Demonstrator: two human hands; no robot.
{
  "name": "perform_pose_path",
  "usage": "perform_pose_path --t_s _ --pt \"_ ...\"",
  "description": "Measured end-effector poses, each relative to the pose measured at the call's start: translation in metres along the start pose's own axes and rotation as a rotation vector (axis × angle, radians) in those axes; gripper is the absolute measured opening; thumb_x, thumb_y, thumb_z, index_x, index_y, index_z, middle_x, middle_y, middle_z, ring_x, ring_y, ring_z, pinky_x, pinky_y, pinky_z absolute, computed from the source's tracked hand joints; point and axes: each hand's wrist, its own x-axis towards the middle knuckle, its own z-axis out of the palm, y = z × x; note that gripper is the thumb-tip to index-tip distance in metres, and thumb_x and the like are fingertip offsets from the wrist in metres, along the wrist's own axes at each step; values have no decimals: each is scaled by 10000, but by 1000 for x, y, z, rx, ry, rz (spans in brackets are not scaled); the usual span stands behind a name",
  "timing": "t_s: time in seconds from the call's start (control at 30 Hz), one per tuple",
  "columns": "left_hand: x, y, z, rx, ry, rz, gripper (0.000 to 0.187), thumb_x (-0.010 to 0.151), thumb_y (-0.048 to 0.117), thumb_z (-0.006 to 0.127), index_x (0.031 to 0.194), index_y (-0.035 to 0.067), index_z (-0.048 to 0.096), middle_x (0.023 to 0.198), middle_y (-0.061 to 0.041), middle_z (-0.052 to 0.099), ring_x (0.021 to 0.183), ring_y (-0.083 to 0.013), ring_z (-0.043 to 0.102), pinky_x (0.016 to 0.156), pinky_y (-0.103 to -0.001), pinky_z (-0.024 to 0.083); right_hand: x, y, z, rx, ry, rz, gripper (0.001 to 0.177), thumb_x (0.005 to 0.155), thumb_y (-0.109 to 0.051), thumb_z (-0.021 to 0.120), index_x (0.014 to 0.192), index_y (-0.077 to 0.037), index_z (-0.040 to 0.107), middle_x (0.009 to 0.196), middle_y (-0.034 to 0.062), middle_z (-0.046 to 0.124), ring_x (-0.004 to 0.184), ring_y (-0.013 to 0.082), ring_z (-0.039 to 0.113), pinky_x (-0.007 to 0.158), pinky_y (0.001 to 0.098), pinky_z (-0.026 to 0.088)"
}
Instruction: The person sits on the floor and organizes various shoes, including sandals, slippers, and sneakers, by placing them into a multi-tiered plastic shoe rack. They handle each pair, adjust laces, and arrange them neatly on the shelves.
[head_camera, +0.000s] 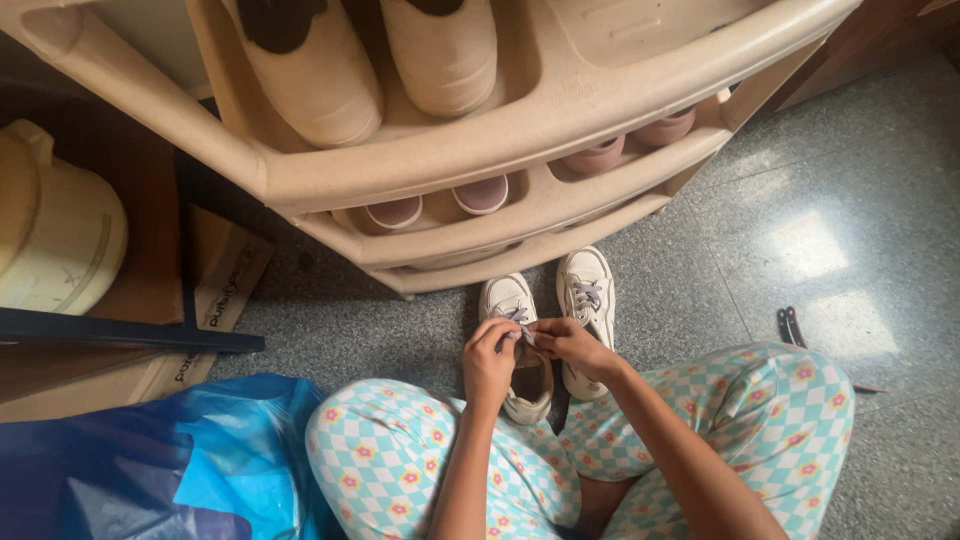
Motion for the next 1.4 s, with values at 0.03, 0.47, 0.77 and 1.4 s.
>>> perform_pose_path --t_s 0.03,0.47,0.77,1.4 --pt "0 3 0 16 14 -1 61 862 16 690 917 33 707 997 -99 715 935 -304 719 805 -404 568 -2 -1 0 -53 -31 -42 258 1024 -95 551 1219 41 653 1039 38 709 936 86 657 834 224 523" --pt "-12 -19 -13 247 109 -596 139 809 219 834 837 115 746 819 -66 747 779 -291 731 721 -411 526 -48 -41 48 -1377 557 -748 220 780 -95 761 970 0 704 992 191 679 963 392 612 853 462 499" --pt "-5 11 9 350 100 -13 336 781 70 758 1108 70 682 1106 -139 675 1069 -356 599 964 -483 451 -67 -72 -30 -992 869 -432 195 895 -216 736 1038 -84 754 1002 174 709 779 296 739 704 436 581" --pt "30 -48 129 -298 -313 -346 307 847 32 672 1145 92 709 995 -108 748 830 -182 723 727 -304 566 -65 -49 -42 -804 668 -395 673 664 -138 869 1238 -74 523 1066 111 547 844 302 683 728 399 571"
